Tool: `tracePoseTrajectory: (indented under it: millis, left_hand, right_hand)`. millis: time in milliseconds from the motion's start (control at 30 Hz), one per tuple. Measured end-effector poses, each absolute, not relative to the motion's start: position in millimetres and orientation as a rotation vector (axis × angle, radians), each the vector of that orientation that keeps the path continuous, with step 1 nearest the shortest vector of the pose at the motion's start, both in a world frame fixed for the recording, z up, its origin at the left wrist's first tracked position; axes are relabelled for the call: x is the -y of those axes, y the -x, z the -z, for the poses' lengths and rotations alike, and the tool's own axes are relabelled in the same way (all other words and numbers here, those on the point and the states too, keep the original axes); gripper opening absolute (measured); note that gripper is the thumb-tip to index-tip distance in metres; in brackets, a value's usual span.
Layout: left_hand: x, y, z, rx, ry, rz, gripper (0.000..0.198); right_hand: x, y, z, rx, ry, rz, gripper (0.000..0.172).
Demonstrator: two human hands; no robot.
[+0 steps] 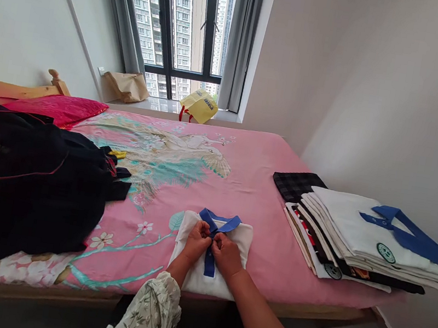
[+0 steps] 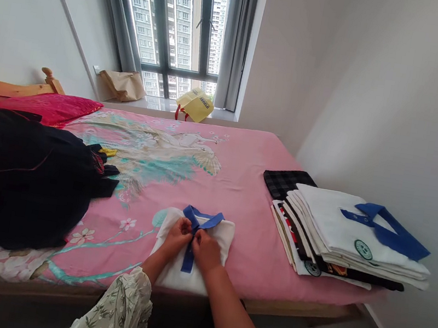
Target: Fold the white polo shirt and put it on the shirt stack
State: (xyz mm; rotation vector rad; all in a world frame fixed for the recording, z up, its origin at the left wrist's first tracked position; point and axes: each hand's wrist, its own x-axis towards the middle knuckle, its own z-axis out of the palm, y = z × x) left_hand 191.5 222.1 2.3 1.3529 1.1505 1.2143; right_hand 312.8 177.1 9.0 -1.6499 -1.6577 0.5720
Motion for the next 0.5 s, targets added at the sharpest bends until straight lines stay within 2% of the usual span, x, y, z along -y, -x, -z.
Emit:
tracePoseTrajectory:
  millis: [333, 500]
  left_hand:
    - [-221, -191, -2, -1.127, -1.374, -1.185, 0.025]
    - [-222, -193, 1, -1.146, -1.362, -1.201, 0.029]
  right_hand:
    - [-190, -315, -12, 1.519, 1.705, -0.695, 0.020]
    - [-190, -318, -9, 1.501, 1.686, -0.714, 0.021]
